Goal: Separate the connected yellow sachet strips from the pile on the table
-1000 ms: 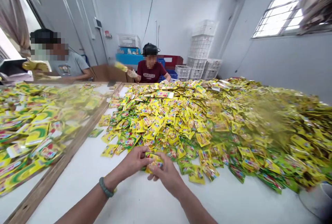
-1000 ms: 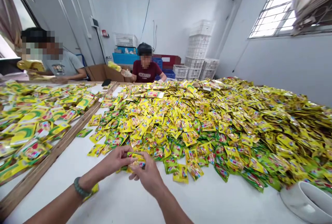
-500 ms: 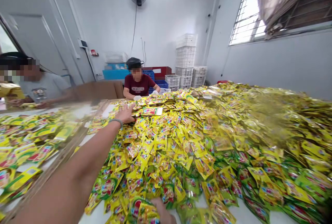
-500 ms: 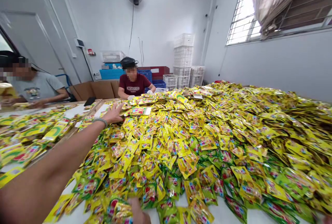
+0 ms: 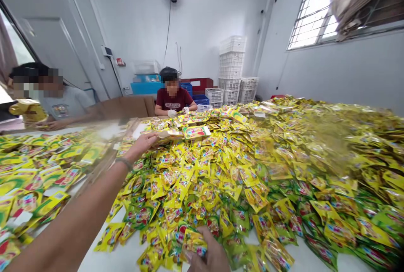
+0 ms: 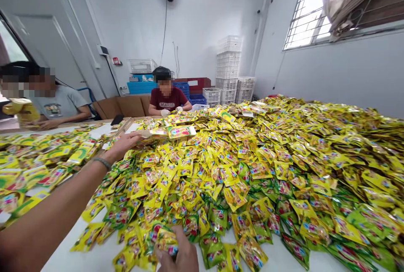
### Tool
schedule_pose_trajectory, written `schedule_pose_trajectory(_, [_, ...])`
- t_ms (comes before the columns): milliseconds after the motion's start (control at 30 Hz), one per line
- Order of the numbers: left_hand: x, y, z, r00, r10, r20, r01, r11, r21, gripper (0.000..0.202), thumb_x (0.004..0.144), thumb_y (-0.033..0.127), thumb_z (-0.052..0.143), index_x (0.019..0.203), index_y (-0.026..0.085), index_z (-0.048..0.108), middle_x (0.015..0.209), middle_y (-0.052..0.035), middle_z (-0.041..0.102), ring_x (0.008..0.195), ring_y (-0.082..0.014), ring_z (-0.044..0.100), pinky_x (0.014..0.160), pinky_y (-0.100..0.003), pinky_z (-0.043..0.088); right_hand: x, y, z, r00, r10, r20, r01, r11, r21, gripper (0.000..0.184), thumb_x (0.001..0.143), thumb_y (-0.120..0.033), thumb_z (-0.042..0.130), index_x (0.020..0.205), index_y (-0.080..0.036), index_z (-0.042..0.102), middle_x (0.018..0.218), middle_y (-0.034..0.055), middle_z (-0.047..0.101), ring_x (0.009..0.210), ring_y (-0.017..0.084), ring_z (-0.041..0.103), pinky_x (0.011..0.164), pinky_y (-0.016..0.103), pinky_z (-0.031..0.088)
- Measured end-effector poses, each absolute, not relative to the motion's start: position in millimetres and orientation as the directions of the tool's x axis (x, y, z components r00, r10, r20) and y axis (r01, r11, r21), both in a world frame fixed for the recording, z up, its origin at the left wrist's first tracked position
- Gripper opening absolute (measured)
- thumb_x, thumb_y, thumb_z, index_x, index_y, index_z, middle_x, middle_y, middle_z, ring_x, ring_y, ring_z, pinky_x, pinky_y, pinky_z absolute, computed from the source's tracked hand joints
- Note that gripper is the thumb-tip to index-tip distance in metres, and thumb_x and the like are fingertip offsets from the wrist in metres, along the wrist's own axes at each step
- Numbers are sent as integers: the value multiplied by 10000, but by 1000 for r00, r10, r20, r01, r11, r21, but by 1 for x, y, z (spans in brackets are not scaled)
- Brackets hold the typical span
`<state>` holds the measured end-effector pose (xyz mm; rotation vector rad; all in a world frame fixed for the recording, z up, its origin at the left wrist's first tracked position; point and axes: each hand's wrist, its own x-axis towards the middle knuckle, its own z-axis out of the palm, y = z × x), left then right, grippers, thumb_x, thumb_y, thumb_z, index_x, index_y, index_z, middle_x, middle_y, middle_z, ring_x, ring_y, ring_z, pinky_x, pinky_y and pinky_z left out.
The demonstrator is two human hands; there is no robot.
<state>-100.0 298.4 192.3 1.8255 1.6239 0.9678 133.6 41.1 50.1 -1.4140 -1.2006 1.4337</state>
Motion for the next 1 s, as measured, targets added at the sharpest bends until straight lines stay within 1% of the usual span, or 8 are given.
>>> schedule_pose_trajectory(100, [-104,242,199,12,999,36,260,-38,965,460,707,454,679,1072,180,732,1155,-116,699,1015,-271,667,760,-337,586,134,43,55,-66,970,-234,114,-226,-968,644,765,-526,603,1249,-109,519,575,22,659,571,203,642,548,256,458])
schedule_pose_trajectory(267, [-104,154,185,-99,993,-69,23,72,997,345,640,413,780,895,184,733,1201,-89,671,1157,-288,598,789,-327,591,145,48,67,-44,988,-146,132,-139,-981,522,817,-526,568,1190,-160,554,787,43,687,666,203,654,609,291,480])
schedule_pose_trajectory(367, [-102,108,168,-175,971,-162,-181,131,975,241,704,336,747,879,175,712,1098,-78,715,1059,-237,653,805,-323,593,153,52,76,0,995,-102,141,-101,-985,471,799,-511,598,1131,-177,600,827,34,677,647,172,606,615,286,476])
schedule_pose_trajectory(467, [-94,64,149,-208,918,-338,-321,263,910,220,801,321,661,948,161,691,927,-80,751,835,-197,707,708,-310,602,158,53,85,-24,999,-41,124,-38,-992,462,772,-512,631,1082,-170,627,829,36,674,719,177,593,638,274,473])
schedule_pose_trajectory(600, [-73,15,124,-175,883,-436,-328,365,871,253,801,355,696,957,160,658,739,-45,728,645,-161,686,611,-263,575,152,46,91,-157,987,-29,26,-26,-999,486,772,-518,623,1119,-178,596,877,33,665,707,160,593,625,262,476])
schedule_pose_trajectory(700, [-60,-2,110,-110,906,-409,-293,363,885,389,704,382,799,988,171,639,758,-34,727,624,-139,669,598,-230,550,142,39,89,-209,978,-11,159,22,-987,397,780,-478,615,1053,-190,618,750,-1,623,618,143,549,587,248,444])
schedule_pose_trajectory(833, [-58,-4,106,-188,930,-317,-188,283,941,478,636,427,830,981,158,637,856,-56,742,710,-153,680,638,-227,532,142,38,87,-61,995,81,409,99,-907,324,785,-424,595,1002,-190,650,619,-23,545,558,143,471,565,253,390])
schedule_pose_trajectory(1000, [-73,-12,121,-273,949,-156,-16,157,987,552,514,378,884,929,189,572,731,11,701,702,-186,672,696,-294,536,160,48,99,100,990,102,269,72,-960,444,801,-470,576,1136,-179,586,607,-38,510,515,133,420,533,257,379])
